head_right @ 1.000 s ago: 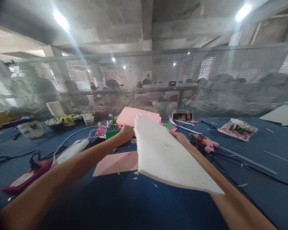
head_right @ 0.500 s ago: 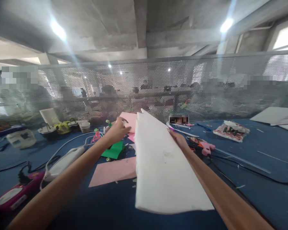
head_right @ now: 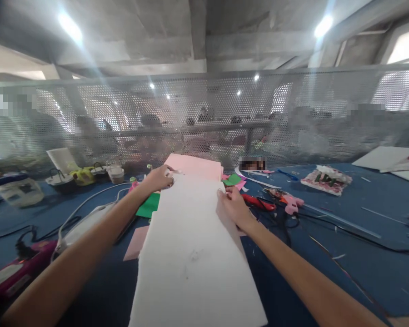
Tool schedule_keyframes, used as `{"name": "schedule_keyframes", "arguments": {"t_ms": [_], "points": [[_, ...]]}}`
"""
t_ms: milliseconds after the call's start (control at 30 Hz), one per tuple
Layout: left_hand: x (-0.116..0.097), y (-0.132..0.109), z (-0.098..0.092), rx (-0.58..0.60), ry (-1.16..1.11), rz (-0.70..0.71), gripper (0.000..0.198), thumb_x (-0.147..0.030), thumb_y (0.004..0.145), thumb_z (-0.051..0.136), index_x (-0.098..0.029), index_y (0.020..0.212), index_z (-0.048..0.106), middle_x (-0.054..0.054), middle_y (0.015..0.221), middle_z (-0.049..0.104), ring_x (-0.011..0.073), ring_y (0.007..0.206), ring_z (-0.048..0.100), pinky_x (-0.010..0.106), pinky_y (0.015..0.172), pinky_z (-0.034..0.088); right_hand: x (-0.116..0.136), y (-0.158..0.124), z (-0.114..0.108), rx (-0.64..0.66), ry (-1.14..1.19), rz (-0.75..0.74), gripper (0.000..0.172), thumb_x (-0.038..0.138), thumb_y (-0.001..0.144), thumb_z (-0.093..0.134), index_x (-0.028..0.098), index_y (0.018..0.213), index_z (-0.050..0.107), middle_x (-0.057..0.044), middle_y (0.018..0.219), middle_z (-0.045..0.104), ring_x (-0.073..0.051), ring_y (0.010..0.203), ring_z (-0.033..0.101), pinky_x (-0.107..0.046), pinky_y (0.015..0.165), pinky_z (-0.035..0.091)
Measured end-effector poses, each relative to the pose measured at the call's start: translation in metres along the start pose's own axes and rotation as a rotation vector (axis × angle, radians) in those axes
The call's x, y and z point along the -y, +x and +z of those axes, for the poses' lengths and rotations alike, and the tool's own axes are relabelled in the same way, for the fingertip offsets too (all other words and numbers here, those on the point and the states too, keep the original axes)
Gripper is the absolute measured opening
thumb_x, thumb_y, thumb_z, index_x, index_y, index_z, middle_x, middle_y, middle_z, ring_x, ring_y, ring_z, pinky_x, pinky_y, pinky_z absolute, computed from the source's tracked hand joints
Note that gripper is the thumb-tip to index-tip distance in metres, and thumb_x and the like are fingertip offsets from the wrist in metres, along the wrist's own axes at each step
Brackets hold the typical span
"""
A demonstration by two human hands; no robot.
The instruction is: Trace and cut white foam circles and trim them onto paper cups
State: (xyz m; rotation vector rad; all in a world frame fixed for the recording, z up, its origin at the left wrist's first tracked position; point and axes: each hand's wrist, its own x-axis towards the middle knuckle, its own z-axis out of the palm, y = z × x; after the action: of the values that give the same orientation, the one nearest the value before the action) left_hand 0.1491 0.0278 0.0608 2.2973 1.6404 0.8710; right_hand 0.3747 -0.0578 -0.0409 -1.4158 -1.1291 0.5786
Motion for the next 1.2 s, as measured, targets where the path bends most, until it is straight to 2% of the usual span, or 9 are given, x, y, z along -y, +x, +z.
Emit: {"name": "schedule_keyframes", "arguments": {"t_ms": [200,333,433,567,767,933,1000,1067,1200], "points": [[0.004,0.005,-0.024,-0.208,0.112,-0.024,0.049,-0.045,0.075,0.065,-0.016,0.113,0.055,0.017,0.113,0.064,0.0328,0.104,0.062,0.038,0.081,0.048,0.000,-0.020,0.010,0.083,-0.836,-0.106,0.029,0.025,0.089,0.046,0.005,0.109,0.050,-0.020,0.093,0.065,-0.029,0.084,0.065,-0.035,0.069,0.045],[-0.011,-0.005,-0.007,-0.027,0.077,0.161,0.054,-0.047,0.071,0.067,-0.018,0.114,0.054,0.011,0.104,0.068,0.0282,0.098,0.064,0.033,0.080,0.048,0.005,-0.033,0.016,-0.025,-1.098,-0.269,0.028,0.025,0.088,0.046,0.005,0.106,0.054,-0.024,0.102,0.059,-0.033,0.089,0.062,-0.039,0.071,0.046],[-0.018,-0.013,0.014,0.179,0.039,0.270,0.060,-0.049,0.065,0.070,-0.017,0.114,0.055,0.010,0.102,0.068,0.0272,0.096,0.064,0.032,0.077,0.049,0.008,-0.033,0.014,-0.126,-0.973,-0.517,0.025,0.024,0.084,0.048,0.008,0.102,0.053,-0.022,0.105,0.056,-0.034,0.104,0.053,-0.045,0.088,0.044],[-0.015,-0.020,0.039,0.380,-0.038,0.423,0.060,-0.045,0.060,0.072,-0.018,0.111,0.057,0.010,0.107,0.067,0.0268,0.092,0.065,0.033,0.073,0.051,0.002,-0.030,0.013,0.054,-0.578,-0.744,0.042,0.026,0.080,0.051,0.014,0.119,0.041,-0.016,0.115,0.051,-0.029,0.114,0.046,-0.047,0.100,0.039],[-0.010,-0.016,0.033,0.372,-0.090,0.398,0.072,-0.039,0.052,0.079,-0.016,0.115,0.053,0.014,0.113,0.064,0.0271,0.095,0.063,0.032,0.072,0.052,-0.013,-0.034,0.023,0.098,-0.457,-0.664,0.061,0.025,0.074,0.054,0.016,0.129,0.030,-0.017,0.123,0.043,-0.032,0.119,0.041,-0.054,0.099,0.038],[-0.038,-0.023,0.018,0.133,-0.502,0.243,0.018,-0.035,0.085,0.053,-0.018,0.080,0.051,0.000,0.071,0.056,0.0092,0.051,0.050,0.025,0.051,0.046,0.003,-0.038,0.015,-0.163,-0.350,-0.696,0.032,0.027,0.082,0.050,0.016,0.111,0.044,-0.013,0.106,0.049,-0.028,0.104,0.045,-0.050,0.095,0.036],[-0.052,-0.033,0.021,0.134,-0.796,0.216,0.018,-0.030,0.091,0.045,-0.019,0.077,0.045,-0.005,0.062,0.046,0.0063,0.046,0.043,0.022,0.051,0.046,0.015,-0.045,0.012,-0.064,-0.224,-0.713,0.024,0.032,0.086,0.049,0.018,0.105,0.048,-0.009,0.098,0.052,-0.023,0.094,0.048,-0.041,0.085,0.042],[-0.061,-0.044,0.028,0.216,-1.050,0.256,0.016,-0.025,0.094,0.040,-0.019,0.079,0.043,-0.003,0.070,0.052,0.0068,0.058,0.053,0.023,0.061,0.051,0.025,-0.053,0.012,0.114,-0.082,-0.667,0.023,0.035,0.089,0.047,0.020,0.104,0.052,-0.005,0.090,0.053,-0.018,0.080,0.050,-0.032,0.072,0.043],[-0.063,-0.057,0.042,0.443,-1.119,0.337,0.009,-0.026,0.093,0.045,-0.020,0.088,0.046,0.003,0.088,0.062,0.0129,0.081,0.064,0.031,0.078,0.054,0.032,-0.066,0.020,0.261,0.012,-0.488,0.019,0.038,0.084,0.058,0.019,0.088,0.058,0.005,0.060,0.044,-0.010,0.054,0.040,-0.024,0.050,0.033]]}}
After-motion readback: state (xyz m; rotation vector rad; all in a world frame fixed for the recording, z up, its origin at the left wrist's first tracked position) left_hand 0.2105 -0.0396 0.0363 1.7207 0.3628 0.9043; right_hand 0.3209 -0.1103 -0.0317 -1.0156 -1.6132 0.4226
